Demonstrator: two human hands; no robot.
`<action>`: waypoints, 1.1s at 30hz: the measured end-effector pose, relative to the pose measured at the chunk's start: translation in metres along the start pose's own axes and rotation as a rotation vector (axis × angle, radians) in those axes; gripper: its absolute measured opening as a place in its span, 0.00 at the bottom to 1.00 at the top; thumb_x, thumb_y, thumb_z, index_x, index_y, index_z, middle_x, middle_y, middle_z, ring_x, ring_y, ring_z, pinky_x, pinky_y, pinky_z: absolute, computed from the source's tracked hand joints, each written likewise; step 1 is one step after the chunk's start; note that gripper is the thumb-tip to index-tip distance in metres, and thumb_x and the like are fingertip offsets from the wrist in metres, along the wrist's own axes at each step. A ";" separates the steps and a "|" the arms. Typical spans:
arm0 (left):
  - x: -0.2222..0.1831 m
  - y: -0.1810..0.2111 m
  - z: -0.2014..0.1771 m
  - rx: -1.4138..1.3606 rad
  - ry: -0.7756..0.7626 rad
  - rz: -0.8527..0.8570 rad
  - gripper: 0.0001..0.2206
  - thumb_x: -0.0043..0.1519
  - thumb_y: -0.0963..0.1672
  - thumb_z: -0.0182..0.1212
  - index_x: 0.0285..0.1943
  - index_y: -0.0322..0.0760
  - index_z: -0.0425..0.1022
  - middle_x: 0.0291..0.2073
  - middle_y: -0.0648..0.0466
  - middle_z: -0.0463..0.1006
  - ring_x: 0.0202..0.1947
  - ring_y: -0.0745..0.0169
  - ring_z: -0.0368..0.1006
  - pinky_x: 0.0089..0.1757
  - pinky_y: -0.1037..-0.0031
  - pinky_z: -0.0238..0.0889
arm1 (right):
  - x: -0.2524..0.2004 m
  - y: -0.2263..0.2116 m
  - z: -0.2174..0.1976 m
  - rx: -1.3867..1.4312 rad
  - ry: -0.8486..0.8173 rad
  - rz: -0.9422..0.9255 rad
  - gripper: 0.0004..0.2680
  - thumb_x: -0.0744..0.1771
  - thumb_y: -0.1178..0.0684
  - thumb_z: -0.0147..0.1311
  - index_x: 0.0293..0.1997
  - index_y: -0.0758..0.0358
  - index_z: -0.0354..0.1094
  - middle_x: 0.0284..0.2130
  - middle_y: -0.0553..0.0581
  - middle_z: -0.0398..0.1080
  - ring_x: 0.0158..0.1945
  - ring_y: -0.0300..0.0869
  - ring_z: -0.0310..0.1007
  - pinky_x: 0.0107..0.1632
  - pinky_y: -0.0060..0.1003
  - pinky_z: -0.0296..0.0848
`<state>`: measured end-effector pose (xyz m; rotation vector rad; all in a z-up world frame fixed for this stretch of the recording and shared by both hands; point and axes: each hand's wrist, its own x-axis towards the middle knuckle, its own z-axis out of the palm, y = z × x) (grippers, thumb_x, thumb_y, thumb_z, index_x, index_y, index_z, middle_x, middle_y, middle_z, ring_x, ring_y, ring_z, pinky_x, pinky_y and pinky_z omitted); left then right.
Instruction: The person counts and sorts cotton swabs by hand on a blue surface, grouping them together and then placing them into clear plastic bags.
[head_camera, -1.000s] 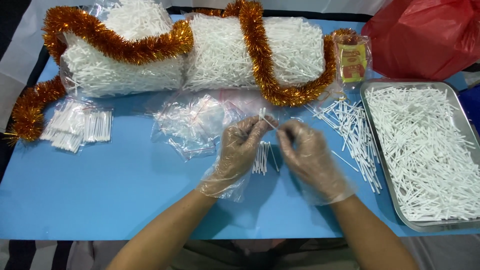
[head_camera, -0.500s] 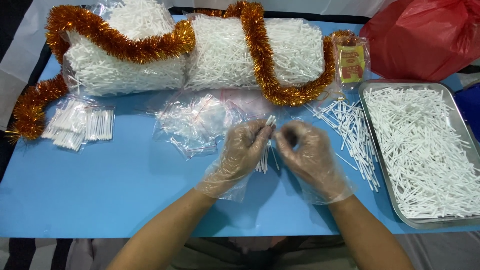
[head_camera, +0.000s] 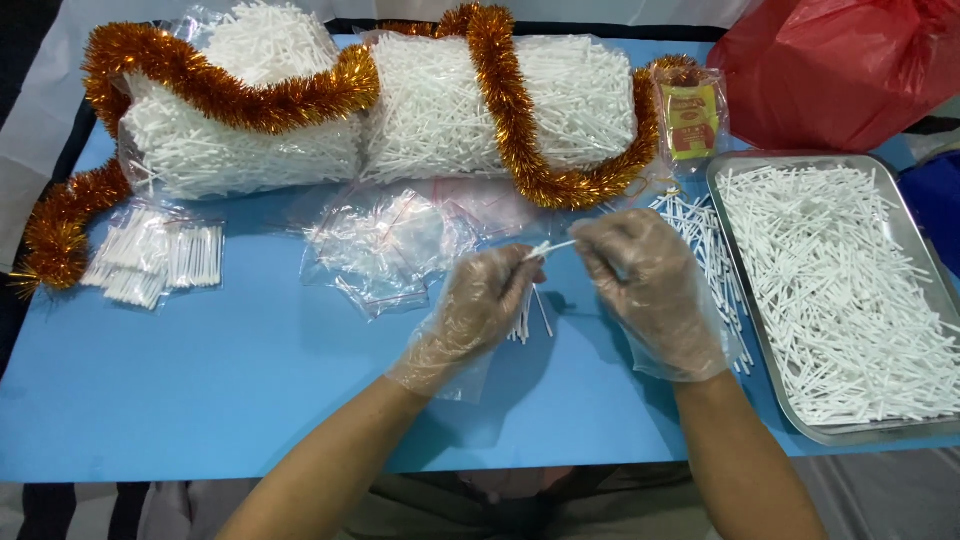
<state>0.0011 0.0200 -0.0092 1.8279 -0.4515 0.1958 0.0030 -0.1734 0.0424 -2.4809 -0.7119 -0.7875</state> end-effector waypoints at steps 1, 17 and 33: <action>0.001 0.007 -0.001 0.000 0.003 0.000 0.08 0.65 0.40 0.55 0.41 0.30 0.80 0.27 0.40 0.82 0.35 0.40 0.82 0.33 0.62 0.75 | -0.004 0.003 0.005 0.001 -0.001 -0.003 0.02 0.67 0.58 0.62 0.36 0.57 0.79 0.27 0.57 0.75 0.32 0.45 0.76 0.31 0.31 0.74; 0.003 0.021 0.004 -0.386 0.174 -0.145 0.11 0.69 0.44 0.52 0.44 0.31 0.79 0.34 0.43 0.84 0.39 0.59 0.80 0.40 0.69 0.74 | -0.019 -0.039 0.049 0.576 -0.149 0.477 0.09 0.69 0.55 0.52 0.29 0.63 0.74 0.18 0.62 0.71 0.25 0.48 0.73 0.24 0.38 0.69; 0.004 0.030 -0.003 -0.426 0.112 -0.149 0.13 0.69 0.45 0.53 0.47 0.30 0.81 0.29 0.44 0.83 0.31 0.66 0.75 0.34 0.73 0.72 | -0.024 -0.028 0.055 0.955 -0.270 0.641 0.10 0.69 0.53 0.56 0.28 0.64 0.75 0.15 0.55 0.68 0.23 0.36 0.63 0.23 0.28 0.66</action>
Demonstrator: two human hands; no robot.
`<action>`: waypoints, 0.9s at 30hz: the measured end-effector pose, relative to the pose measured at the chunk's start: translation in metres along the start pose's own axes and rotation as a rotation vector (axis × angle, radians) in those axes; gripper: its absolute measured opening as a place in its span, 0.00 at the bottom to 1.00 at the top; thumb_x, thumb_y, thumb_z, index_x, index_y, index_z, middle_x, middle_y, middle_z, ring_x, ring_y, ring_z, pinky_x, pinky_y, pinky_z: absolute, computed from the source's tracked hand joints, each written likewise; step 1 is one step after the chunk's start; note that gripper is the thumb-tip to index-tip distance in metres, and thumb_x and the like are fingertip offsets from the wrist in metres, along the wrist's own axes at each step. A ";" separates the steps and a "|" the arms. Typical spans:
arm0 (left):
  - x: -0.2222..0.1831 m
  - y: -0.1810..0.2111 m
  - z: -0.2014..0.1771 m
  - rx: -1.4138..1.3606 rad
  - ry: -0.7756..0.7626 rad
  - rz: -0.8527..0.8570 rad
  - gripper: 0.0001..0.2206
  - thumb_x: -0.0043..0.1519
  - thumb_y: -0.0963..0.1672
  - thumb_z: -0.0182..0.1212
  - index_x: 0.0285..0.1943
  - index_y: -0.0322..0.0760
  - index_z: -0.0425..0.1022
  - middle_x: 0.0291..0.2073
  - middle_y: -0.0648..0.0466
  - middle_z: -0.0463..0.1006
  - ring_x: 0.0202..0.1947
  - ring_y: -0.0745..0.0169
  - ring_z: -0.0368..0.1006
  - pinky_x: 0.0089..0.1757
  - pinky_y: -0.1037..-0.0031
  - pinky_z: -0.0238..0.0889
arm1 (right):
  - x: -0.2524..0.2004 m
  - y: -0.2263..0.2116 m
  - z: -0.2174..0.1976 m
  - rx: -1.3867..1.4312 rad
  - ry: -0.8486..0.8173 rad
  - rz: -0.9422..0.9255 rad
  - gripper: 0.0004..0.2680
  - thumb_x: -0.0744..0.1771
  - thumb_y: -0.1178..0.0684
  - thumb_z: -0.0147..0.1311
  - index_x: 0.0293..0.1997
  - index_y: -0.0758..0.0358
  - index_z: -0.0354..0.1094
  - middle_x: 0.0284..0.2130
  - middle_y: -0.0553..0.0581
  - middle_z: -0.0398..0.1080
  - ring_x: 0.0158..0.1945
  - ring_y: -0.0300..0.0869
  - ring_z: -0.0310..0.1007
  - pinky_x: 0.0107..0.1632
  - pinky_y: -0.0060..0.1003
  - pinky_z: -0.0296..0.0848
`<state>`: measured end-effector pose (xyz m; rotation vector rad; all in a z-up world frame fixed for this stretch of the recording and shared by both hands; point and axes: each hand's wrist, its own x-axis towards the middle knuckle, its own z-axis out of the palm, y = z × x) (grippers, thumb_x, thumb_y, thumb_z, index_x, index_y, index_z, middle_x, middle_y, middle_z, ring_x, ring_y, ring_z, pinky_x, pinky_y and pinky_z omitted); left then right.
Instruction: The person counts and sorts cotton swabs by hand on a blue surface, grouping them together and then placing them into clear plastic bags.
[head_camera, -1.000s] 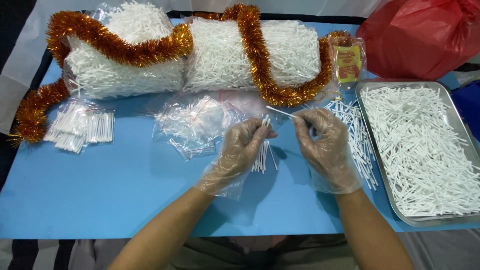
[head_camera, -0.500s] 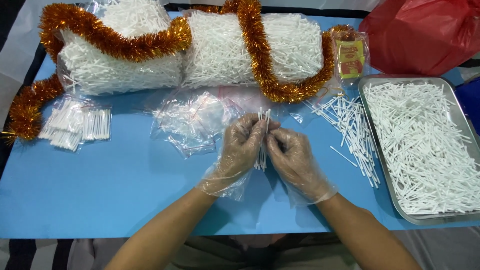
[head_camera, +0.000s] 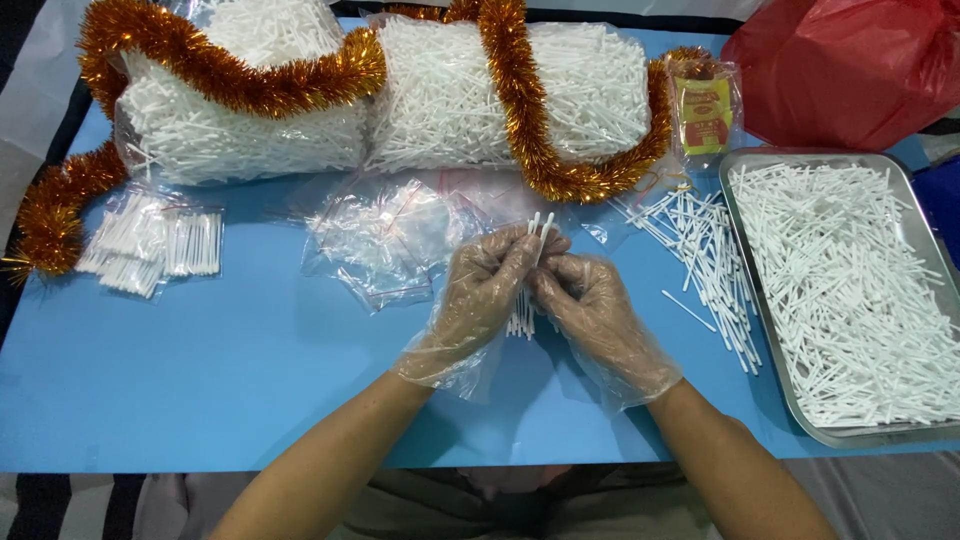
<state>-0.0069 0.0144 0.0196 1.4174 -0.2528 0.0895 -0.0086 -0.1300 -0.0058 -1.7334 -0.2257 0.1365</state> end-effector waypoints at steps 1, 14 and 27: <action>0.000 0.000 0.000 0.000 -0.003 -0.002 0.13 0.69 0.45 0.53 0.47 0.30 0.81 0.29 0.44 0.83 0.31 0.66 0.75 0.34 0.73 0.72 | 0.000 0.003 0.000 0.001 0.003 0.002 0.10 0.69 0.53 0.56 0.28 0.64 0.75 0.15 0.55 0.68 0.23 0.36 0.63 0.23 0.28 0.66; 0.001 -0.012 -0.004 0.022 -0.040 -0.023 0.13 0.68 0.45 0.55 0.47 0.32 0.83 0.30 0.44 0.84 0.32 0.57 0.82 0.38 0.68 0.76 | -0.011 -0.030 -0.028 -0.509 0.072 -0.125 0.06 0.67 0.54 0.59 0.36 0.67 0.76 0.26 0.69 0.75 0.32 0.56 0.75 0.33 0.49 0.73; -0.004 -0.010 0.000 0.103 -0.072 -0.069 0.14 0.68 0.48 0.54 0.48 0.34 0.83 0.38 0.42 0.85 0.47 0.51 0.81 0.50 0.59 0.73 | -0.085 0.041 -0.121 -1.408 0.234 0.289 0.10 0.67 0.46 0.59 0.47 0.57 0.79 0.34 0.58 0.77 0.43 0.48 0.81 0.45 0.40 0.81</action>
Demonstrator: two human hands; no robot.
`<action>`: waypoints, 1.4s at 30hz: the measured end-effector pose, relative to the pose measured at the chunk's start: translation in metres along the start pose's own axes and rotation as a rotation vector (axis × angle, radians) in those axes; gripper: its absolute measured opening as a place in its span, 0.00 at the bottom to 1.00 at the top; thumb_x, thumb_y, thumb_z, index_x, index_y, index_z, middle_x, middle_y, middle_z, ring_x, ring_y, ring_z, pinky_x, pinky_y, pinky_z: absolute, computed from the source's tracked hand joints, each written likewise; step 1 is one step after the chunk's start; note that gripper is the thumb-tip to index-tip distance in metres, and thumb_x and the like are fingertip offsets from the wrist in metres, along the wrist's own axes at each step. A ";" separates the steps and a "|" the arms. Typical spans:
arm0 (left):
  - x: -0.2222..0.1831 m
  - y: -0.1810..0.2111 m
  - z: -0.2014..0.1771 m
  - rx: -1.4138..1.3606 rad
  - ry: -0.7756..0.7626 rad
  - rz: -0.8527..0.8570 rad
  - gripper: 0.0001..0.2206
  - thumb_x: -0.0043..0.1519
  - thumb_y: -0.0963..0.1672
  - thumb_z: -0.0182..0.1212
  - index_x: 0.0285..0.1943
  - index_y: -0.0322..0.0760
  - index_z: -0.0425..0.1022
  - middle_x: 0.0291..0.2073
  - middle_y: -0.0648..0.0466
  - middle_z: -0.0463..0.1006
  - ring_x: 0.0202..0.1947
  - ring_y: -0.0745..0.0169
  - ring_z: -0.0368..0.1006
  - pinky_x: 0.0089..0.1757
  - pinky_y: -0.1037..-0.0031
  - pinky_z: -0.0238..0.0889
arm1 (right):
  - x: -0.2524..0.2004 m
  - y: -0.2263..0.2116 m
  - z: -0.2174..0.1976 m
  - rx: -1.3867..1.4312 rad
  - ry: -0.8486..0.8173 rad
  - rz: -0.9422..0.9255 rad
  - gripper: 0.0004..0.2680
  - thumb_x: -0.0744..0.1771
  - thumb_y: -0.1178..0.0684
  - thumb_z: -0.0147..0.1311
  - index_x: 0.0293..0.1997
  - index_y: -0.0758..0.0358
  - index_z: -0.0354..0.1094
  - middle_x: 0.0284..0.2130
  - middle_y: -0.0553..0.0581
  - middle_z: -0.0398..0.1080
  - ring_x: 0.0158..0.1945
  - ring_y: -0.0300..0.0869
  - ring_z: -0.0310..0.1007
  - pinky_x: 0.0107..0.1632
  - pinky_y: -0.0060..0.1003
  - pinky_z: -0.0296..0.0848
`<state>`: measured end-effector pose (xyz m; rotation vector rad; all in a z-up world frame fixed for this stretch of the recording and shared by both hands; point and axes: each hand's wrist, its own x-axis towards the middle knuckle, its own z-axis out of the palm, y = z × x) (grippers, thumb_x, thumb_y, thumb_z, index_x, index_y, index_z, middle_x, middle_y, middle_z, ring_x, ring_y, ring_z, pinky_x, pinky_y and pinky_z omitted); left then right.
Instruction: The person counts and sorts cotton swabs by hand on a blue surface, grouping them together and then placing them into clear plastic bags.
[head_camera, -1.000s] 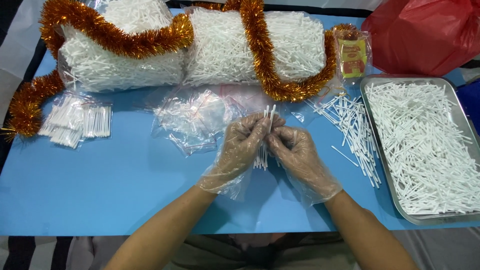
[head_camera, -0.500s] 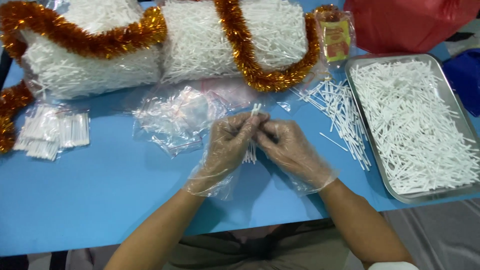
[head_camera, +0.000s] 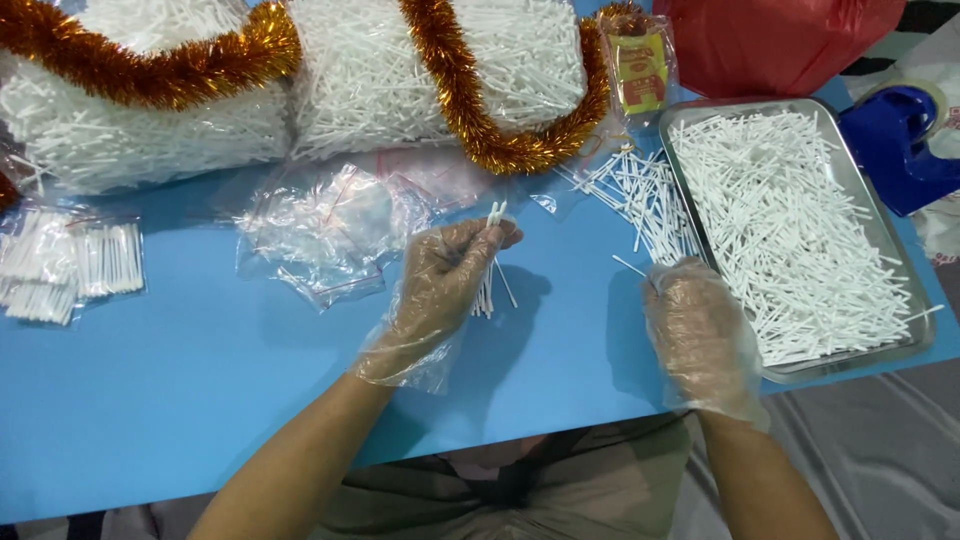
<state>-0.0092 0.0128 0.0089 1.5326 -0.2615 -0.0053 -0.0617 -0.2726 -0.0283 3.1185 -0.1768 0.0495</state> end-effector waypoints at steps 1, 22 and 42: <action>0.000 -0.002 0.001 -0.001 0.003 0.003 0.14 0.68 0.48 0.54 0.48 0.34 0.83 0.38 0.42 0.85 0.47 0.51 0.81 0.50 0.59 0.73 | 0.000 -0.003 -0.002 -0.001 0.003 -0.003 0.10 0.67 0.46 0.59 0.47 0.57 0.79 0.34 0.58 0.77 0.43 0.48 0.81 0.45 0.40 0.81; 0.010 -0.008 -0.003 -0.195 0.052 -0.211 0.17 0.66 0.51 0.58 0.53 0.39 0.82 0.44 0.44 0.84 0.50 0.53 0.79 0.52 0.60 0.73 | 0.042 -0.152 -0.070 1.103 -0.150 -0.198 0.07 0.70 0.52 0.53 0.37 0.63 0.73 0.22 0.57 0.72 0.27 0.41 0.75 0.28 0.32 0.73; 0.014 0.001 -0.004 -0.180 0.133 -0.149 0.12 0.64 0.50 0.63 0.34 0.41 0.82 0.25 0.58 0.79 0.32 0.73 0.70 0.37 0.78 0.66 | 0.052 -0.153 -0.052 1.361 -0.257 -0.258 0.08 0.68 0.51 0.60 0.30 0.61 0.75 0.19 0.54 0.70 0.26 0.36 0.68 0.29 0.28 0.70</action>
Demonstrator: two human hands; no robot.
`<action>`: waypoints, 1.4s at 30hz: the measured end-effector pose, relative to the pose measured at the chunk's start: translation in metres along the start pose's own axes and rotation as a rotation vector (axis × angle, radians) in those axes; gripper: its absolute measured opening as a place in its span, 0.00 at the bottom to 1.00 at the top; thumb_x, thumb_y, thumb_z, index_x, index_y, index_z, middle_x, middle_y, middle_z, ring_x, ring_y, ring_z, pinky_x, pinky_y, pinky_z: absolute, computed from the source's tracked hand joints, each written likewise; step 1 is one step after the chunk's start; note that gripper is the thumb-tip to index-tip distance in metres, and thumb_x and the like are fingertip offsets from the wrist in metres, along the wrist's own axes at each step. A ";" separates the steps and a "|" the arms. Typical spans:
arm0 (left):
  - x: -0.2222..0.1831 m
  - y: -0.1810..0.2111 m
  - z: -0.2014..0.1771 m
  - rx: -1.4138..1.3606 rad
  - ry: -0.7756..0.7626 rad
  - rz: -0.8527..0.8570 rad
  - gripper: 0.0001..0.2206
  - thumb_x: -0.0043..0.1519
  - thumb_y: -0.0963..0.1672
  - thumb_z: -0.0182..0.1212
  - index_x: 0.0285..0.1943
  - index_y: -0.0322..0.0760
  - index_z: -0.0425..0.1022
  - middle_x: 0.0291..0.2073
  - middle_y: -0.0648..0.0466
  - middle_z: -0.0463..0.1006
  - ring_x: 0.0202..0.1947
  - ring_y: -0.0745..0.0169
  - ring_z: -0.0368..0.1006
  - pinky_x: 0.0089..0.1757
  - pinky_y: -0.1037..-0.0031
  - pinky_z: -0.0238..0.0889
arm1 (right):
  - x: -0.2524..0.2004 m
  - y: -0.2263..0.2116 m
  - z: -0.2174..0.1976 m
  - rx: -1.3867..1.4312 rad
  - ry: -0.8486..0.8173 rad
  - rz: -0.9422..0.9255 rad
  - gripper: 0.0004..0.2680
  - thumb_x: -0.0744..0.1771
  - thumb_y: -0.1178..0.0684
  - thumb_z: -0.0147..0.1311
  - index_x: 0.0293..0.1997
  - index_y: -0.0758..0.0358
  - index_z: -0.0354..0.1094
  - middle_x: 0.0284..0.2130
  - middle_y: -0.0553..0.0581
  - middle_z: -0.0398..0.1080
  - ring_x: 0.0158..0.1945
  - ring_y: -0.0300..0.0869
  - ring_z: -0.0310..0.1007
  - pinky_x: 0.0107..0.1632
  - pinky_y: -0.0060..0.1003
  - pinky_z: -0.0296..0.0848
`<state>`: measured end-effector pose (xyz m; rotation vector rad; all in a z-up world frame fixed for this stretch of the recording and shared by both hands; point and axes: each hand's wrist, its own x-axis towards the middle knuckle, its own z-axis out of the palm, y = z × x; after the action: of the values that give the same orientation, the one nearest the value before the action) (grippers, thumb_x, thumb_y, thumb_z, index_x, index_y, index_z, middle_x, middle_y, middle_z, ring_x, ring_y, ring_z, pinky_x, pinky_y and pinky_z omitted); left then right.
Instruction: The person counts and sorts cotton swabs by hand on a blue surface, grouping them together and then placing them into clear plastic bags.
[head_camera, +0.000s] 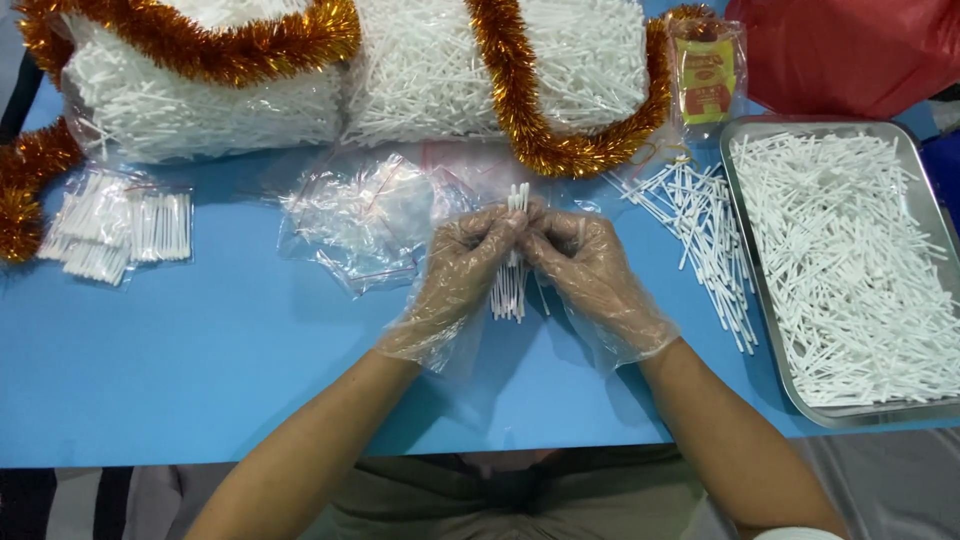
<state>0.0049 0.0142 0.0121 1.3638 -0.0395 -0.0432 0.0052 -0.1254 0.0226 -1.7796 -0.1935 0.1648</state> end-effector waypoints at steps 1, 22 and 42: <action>0.000 0.001 0.000 0.003 -0.004 0.000 0.12 0.64 0.50 0.63 0.34 0.41 0.82 0.25 0.58 0.79 0.32 0.73 0.70 0.37 0.78 0.66 | -0.001 0.005 -0.001 0.003 0.004 0.000 0.08 0.68 0.51 0.60 0.30 0.61 0.75 0.19 0.54 0.70 0.26 0.36 0.68 0.29 0.28 0.70; -0.008 0.018 0.002 -0.045 -0.038 0.061 0.14 0.65 0.50 0.62 0.27 0.44 0.79 0.20 0.58 0.79 0.28 0.76 0.71 0.34 0.82 0.64 | -0.002 0.015 -0.002 -0.012 0.046 -0.013 0.10 0.69 0.50 0.60 0.32 0.65 0.77 0.18 0.56 0.71 0.27 0.36 0.70 0.34 0.30 0.74; -0.004 0.010 0.001 0.106 -0.075 0.147 0.12 0.65 0.51 0.62 0.40 0.43 0.84 0.29 0.53 0.84 0.36 0.74 0.73 0.40 0.74 0.69 | -0.004 -0.009 0.000 -0.001 -0.005 -0.156 0.07 0.68 0.54 0.60 0.30 0.62 0.77 0.19 0.54 0.69 0.27 0.35 0.65 0.32 0.29 0.68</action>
<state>0.0006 0.0153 0.0217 1.4616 -0.2070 0.0318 0.0010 -0.1237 0.0318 -1.7569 -0.3342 0.0571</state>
